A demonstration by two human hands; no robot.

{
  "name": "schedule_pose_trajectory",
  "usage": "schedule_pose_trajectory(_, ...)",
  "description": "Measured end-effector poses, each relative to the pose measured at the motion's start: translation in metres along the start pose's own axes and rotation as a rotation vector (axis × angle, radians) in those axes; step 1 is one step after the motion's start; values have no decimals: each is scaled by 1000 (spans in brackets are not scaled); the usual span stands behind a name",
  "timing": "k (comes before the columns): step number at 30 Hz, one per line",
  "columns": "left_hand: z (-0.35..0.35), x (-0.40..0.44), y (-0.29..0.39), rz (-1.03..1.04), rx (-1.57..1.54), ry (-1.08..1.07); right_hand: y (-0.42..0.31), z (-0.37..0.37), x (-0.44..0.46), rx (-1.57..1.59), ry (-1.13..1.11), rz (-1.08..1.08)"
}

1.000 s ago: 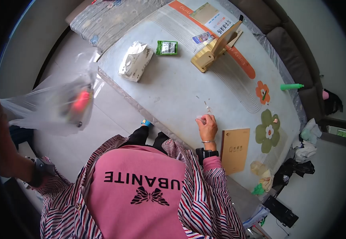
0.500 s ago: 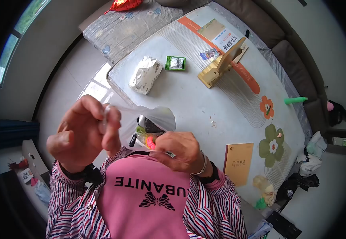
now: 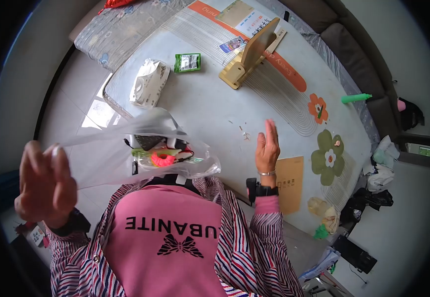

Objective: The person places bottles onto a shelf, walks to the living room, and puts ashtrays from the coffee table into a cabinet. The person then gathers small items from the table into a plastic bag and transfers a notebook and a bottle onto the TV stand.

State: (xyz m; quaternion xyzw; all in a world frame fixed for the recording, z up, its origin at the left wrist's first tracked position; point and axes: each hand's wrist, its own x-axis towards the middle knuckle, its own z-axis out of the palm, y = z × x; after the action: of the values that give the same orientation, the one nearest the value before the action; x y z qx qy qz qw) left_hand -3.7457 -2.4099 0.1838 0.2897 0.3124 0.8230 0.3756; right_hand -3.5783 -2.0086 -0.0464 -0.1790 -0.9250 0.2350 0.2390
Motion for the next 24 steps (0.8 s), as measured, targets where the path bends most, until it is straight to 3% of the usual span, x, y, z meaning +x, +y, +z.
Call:
schedule_pose_trajectory(2, -5, -38, 35, 113, 142, 120, 71, 37, -23, -271, -4, 284)
schedule_pose_trajectory(6, 17, -26, 62, 252, 96, 81, 78, 75, -21, -550, -106, 223)
schedule_pose_trajectory(10, 21, -8, 74, 254, 95, 0, -8, 114, -14, -222, -299, -203)
schedule_pose_trajectory(11, 37, 1, 63, 642, -49, 419, -30, 125, -19, -139, -349, -256)
schedule_pose_trajectory(13, 36, -1, 62, 1024, -200, 848, -74, 146, -34, 33, -433, -354)
schedule_pose_trajectory(14, 22, -13, 72, 772, 7, 561, -94, 154, -43, 122, -466, -398)
schedule_pose_trajectory(15, 13, -22, 78, 511, 201, 275, -114, 156, -48, 393, -698, -346)
schedule_pose_trajectory(16, 11, -24, 80, 516, 203, 279, -132, 156, -50, 664, -927, -286)
schedule_pose_trajectory(18, 12, -29, 85, 558, 244, 317, -160, 155, -55, 1072, -1079, -264)
schedule_pose_trajectory(20, 9, -36, 91, 563, 248, 302, -156, 141, -29, 1075, -725, -231)
schedule_pose_trajectory(22, 9, -44, 93, 568, 248, 288, -107, 136, -1, 559, -269, -240)
schedule_pose_trajectory(24, 9, -51, 92, 557, 225, 315, -46, 121, 8, 3, -84, -144)
